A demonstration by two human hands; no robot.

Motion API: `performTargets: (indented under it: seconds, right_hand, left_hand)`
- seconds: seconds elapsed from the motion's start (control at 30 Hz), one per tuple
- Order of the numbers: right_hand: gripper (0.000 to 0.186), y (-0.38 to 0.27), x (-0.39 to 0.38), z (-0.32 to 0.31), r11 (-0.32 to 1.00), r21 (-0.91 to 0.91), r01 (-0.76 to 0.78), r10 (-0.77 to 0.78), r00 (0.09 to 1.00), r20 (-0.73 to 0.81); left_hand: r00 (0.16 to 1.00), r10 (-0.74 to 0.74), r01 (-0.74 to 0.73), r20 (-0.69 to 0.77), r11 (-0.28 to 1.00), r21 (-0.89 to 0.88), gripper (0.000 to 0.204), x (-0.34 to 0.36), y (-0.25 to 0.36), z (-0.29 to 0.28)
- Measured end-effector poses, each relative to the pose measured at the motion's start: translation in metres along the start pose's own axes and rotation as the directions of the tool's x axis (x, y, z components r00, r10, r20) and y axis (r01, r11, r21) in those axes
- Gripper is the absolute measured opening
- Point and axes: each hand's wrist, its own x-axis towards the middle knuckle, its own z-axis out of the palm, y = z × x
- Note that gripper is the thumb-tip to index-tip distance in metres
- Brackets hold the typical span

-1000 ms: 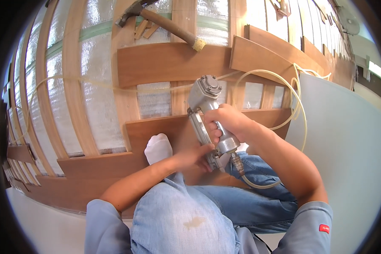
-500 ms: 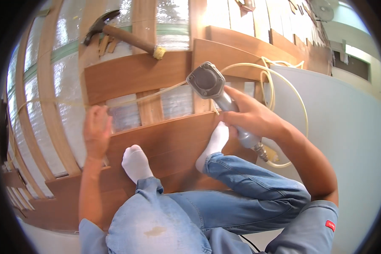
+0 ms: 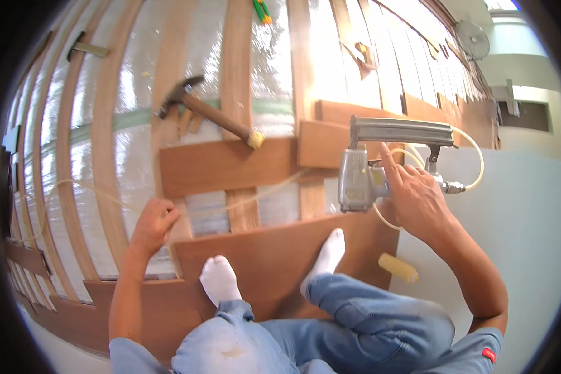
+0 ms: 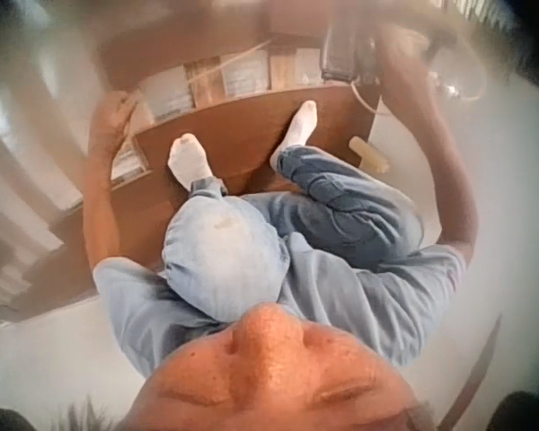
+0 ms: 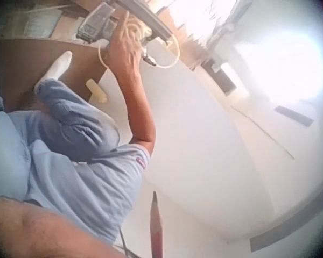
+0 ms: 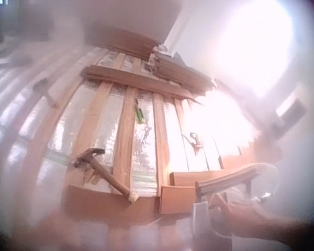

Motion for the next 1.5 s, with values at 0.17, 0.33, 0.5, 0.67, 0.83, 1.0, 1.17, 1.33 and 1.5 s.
performTargets:
  seconds: [0.17, 0.33, 0.5, 0.67, 0.83, 1.0, 1.17, 1.33, 1.5]
  right_hand:
    - [0.087, 0.026, 0.081, -0.011, 0.971, -0.122, 0.204, -0.231, 0.931, -0.282]
    - [0.089, 0.03, 0.223, -0.008, 0.972, 0.018, 0.236, -0.205, 0.875, -0.439]
    - [0.09, 0.027, 0.357, 0.032, 0.989, 0.074, 0.128, -0.094, 0.933, -0.348]
    - [0.087, 0.014, 0.43, 0.064, 0.98, 0.016, 0.199, -0.183, 0.928, -0.325]
    - [0.094, 0.002, 0.447, 0.055, 0.93, 0.154, 0.333, -0.283, 0.919, -0.275]
    - [0.071, 0.001, 0.487, 0.109, 0.882, 0.074, 0.465, -0.352, 0.755, -0.554]
    - [0.048, 0.008, 0.491, 0.128, 0.9, 0.141, 0.413, -0.211, 0.695, -0.687]
    - [0.036, -0.006, 0.452, 0.139, 0.932, 0.226, 0.283, 0.001, 0.623, -0.782]
    - [0.041, -0.032, 0.279, 0.084, 0.684, 0.447, 0.576, 0.209, 0.432, -0.877]
  left_hand:
    - [0.929, -0.034, 0.088, -0.368, 0.987, 0.131, 0.016, 0.07, -0.001, -0.055]
    - [0.84, -0.117, 0.249, -0.53, 0.951, 0.184, 0.01, 0.154, -0.064, -0.068]
    - [0.857, -0.297, 0.439, -0.42, 0.849, 0.294, 0.014, 0.192, -0.103, -0.044]
    - [0.803, -0.334, 0.549, -0.493, 0.737, 0.395, 0.031, 0.192, -0.085, 0.0]
    - [0.915, -0.227, 0.261, -0.334, 0.963, 0.062, 0.037, 0.253, -0.02, 0.038]
    - [0.805, -0.548, 0.592, 0.227, 0.712, -0.378, 0.046, 0.308, -0.001, 0.117]
    - [0.732, -0.374, 0.665, 0.57, 0.206, -0.718, 0.054, 0.344, 0.015, 0.165]
    - [0.854, -0.275, 0.469, 0.442, 0.042, -0.882, 0.038, 0.337, 0.028, 0.215]
    - [0.727, -0.362, 0.571, 0.583, -0.153, -0.807, 0.043, 0.319, 0.029, 0.181]
